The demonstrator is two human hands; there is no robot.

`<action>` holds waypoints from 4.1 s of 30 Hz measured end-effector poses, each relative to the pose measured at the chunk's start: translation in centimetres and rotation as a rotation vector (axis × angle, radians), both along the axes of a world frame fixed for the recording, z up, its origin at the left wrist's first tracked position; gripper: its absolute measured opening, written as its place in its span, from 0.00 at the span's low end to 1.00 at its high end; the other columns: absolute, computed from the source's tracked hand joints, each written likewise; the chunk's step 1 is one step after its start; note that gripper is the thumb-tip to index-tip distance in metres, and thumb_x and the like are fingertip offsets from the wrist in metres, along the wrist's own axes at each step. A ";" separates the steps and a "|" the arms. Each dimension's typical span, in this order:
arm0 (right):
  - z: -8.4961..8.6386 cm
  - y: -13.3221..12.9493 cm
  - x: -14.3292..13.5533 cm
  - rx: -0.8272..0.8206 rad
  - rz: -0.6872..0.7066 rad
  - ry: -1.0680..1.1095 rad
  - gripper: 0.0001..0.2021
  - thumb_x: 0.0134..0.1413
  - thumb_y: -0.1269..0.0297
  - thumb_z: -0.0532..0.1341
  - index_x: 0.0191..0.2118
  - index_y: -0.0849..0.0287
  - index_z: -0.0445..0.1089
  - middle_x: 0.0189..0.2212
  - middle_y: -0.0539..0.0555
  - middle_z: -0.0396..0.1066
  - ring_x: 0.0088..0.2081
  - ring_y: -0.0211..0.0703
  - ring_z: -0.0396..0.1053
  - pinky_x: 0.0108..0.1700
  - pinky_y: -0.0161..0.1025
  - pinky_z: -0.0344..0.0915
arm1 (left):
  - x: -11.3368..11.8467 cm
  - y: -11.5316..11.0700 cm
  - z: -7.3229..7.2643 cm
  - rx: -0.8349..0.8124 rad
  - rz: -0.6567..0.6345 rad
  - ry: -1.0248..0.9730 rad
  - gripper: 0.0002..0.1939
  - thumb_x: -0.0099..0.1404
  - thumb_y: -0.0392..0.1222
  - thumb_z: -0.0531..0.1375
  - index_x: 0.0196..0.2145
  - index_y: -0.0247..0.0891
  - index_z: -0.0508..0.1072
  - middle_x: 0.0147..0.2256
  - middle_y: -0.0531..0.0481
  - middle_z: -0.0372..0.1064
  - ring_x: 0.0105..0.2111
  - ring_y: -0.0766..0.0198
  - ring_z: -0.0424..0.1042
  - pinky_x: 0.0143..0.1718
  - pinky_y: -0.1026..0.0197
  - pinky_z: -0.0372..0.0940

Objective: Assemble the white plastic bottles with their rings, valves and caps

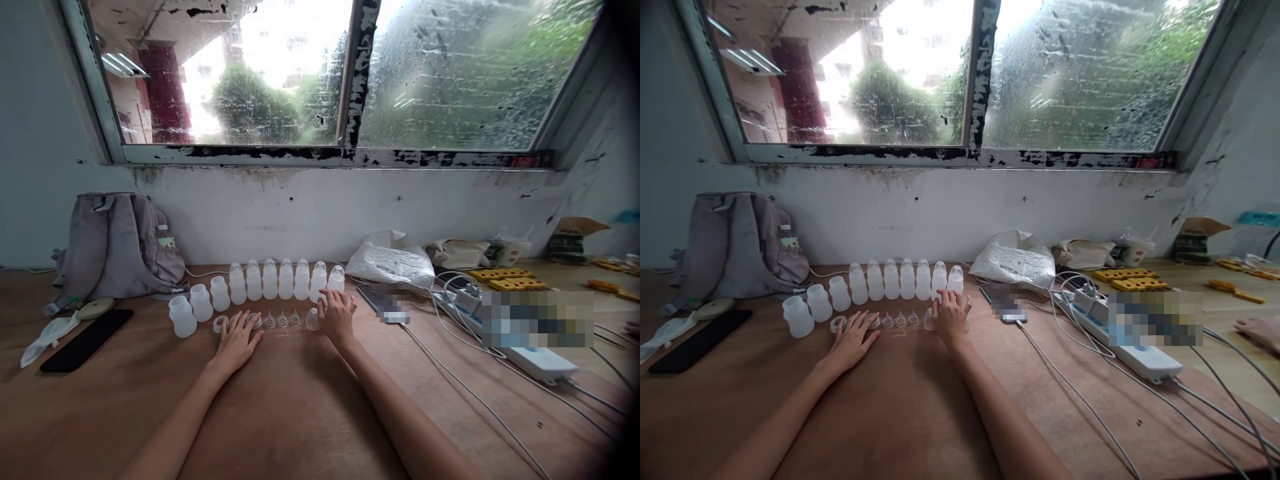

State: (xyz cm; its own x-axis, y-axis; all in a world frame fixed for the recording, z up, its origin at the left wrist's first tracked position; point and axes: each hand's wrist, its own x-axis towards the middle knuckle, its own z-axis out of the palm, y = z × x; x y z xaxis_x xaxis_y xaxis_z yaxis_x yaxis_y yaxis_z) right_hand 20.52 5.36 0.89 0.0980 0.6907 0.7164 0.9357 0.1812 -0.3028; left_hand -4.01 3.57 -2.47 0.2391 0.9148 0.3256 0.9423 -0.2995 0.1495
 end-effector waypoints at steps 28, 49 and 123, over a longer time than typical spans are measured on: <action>-0.6 1.1 4.3 0.112 0.049 0.286 0.13 0.46 0.76 0.43 0.31 0.61 0.63 0.31 0.58 0.63 0.38 0.46 0.59 0.41 0.39 0.55 | 0.8 -0.8 1.2 0.273 -0.091 -0.080 0.16 0.63 0.42 0.48 0.48 0.41 0.63 0.48 0.45 0.62 0.50 0.57 0.58 0.54 0.50 0.47; -1.2 -1.5 -1.3 -0.354 0.313 -0.115 0.12 0.46 0.77 0.50 0.27 0.56 0.68 0.27 0.49 0.70 0.30 0.36 0.67 0.29 0.30 0.53 | -2.2 8.9 8.9 0.444 0.385 -0.073 0.23 0.57 0.52 0.51 0.41 0.31 0.70 0.48 0.33 0.62 0.50 0.46 0.57 0.52 0.43 0.45; 3.5 -4.4 -3.7 -0.278 0.666 0.966 0.18 0.46 0.55 0.55 0.15 0.58 0.51 0.12 0.44 0.46 0.16 0.31 0.46 0.17 0.32 0.44 | 6.6 -5.0 3.0 -1.443 -0.735 -1.651 0.23 0.54 0.42 0.51 0.47 0.32 0.60 0.24 0.52 0.62 0.18 0.66 0.66 0.20 0.64 0.58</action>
